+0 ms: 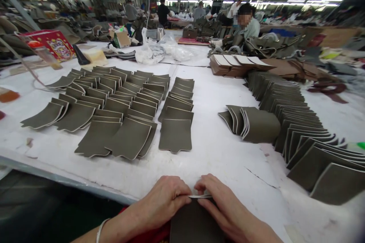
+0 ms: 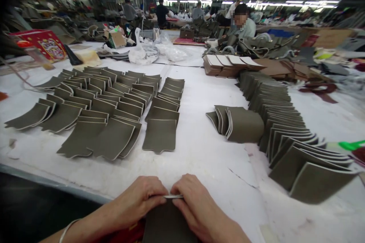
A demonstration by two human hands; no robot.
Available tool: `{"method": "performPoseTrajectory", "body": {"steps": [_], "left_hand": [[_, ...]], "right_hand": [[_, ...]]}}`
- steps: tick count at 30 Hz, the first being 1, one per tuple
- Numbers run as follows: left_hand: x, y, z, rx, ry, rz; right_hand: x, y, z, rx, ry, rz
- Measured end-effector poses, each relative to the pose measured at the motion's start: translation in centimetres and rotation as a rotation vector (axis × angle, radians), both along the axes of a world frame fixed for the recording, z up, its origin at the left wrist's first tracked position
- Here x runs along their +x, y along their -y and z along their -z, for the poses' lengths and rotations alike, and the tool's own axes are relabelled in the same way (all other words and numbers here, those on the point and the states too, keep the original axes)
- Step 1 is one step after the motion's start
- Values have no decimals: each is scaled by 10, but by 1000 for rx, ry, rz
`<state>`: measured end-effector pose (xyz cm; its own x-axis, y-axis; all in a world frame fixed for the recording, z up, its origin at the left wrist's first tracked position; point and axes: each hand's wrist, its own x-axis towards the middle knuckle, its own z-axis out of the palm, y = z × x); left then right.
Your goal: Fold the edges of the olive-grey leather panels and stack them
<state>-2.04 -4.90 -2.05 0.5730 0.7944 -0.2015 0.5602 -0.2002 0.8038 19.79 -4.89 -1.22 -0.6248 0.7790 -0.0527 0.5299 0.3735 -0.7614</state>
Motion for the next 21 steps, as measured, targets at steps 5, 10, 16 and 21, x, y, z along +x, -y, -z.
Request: {"method": "performPoseTrajectory", "body": {"steps": [5,10,16,21], "left_hand": [[-1,0,2,22,-12,5],[-4,2,9,-11,13,-27],[-6,3,12,-29,44,-43],[-4,1,9,-53,51,-69]], "right_hand": [[0,-6,3,83,58,-80],[7,-11,2,136,146,-152],[27,-8,-1,178,252,-160],[36,-6,1,139,198,-137]]}}
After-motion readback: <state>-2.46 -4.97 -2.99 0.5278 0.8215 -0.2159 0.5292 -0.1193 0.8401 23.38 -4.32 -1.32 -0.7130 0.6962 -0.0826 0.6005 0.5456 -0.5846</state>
